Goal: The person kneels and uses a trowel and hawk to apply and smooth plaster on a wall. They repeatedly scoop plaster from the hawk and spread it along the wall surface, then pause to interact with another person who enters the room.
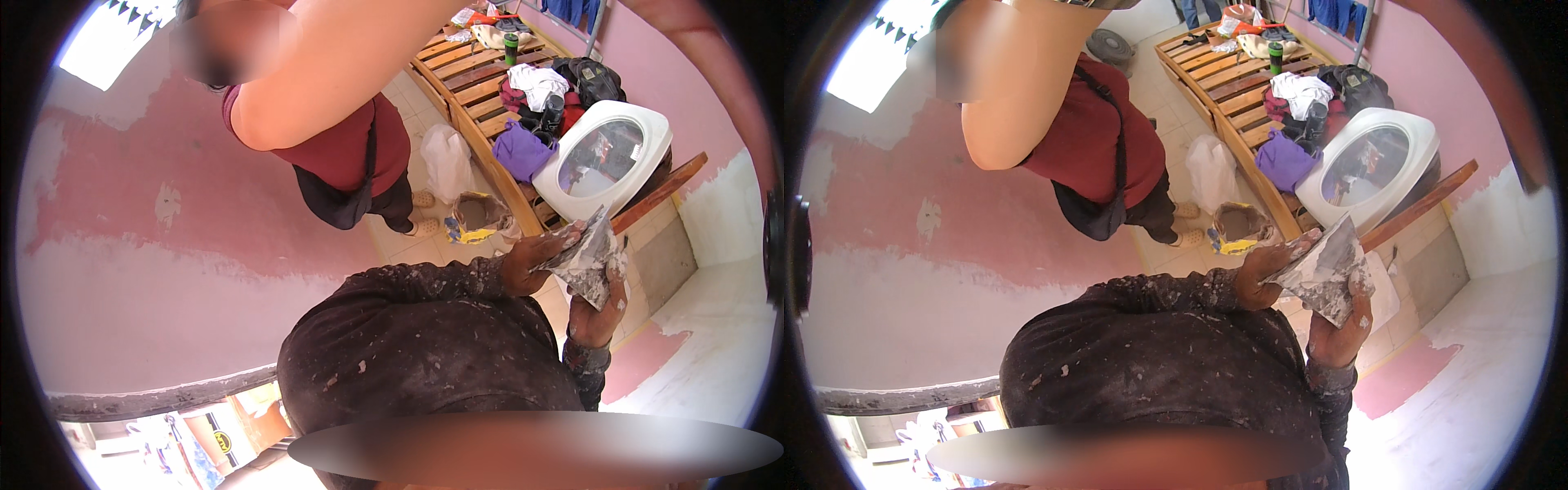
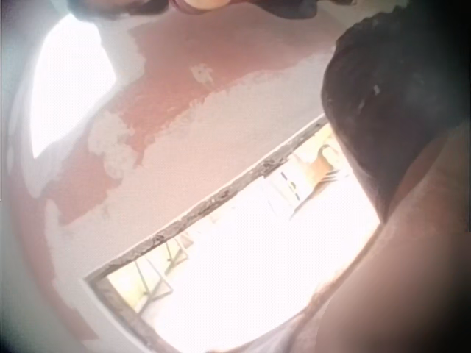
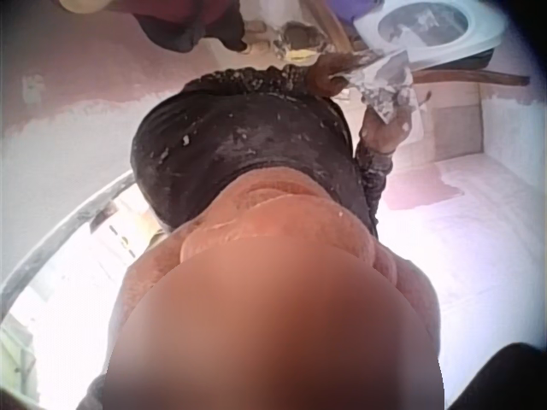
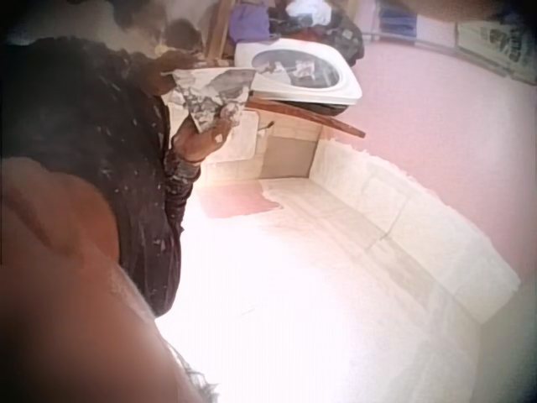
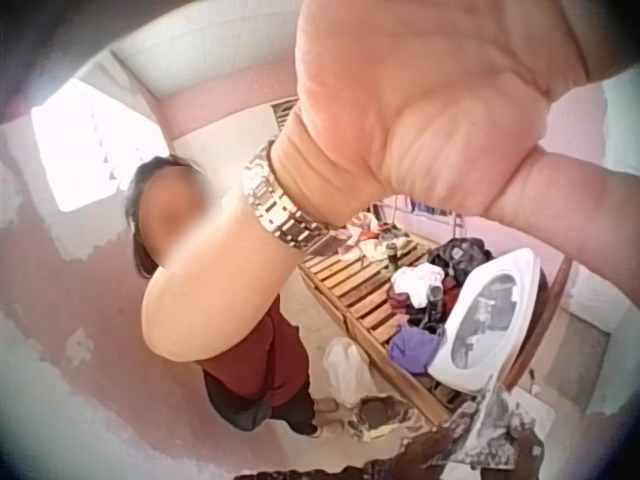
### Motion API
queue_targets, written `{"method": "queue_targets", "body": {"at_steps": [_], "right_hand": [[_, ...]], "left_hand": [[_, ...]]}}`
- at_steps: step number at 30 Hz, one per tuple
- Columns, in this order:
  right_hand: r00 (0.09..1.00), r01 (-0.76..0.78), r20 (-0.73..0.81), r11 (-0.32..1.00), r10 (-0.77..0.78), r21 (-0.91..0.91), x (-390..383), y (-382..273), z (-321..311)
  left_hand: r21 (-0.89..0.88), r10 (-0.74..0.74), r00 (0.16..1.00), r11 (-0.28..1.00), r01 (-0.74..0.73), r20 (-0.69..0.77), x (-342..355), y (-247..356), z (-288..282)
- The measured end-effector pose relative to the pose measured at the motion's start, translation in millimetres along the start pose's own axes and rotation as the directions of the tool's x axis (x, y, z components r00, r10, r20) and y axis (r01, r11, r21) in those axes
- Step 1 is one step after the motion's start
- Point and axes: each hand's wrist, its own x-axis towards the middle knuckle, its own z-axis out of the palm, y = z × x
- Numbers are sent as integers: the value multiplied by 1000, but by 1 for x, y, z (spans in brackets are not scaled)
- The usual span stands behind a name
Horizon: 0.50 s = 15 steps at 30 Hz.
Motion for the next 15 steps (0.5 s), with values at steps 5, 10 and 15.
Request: {"method": "queue_targets", "body": {"at_steps": [5, 10, 15], "right_hand": [[1000, -8, -3, 1000, 8, -9, -4, 0, 4], [999, -34, -12, 999, 34, 16, -7, 1, 2], [993, -109, -40, 994, 109, 18, -15, -6, 15]], "left_hand": [[30, 23, 1000, 999, -24, 11, -3, 1, -3], [-26, 80, 996, 997, -79, 36, -3, 3, -7], [-25, 80, 993, 997, -78, 89, -3, 9, -16]]}}
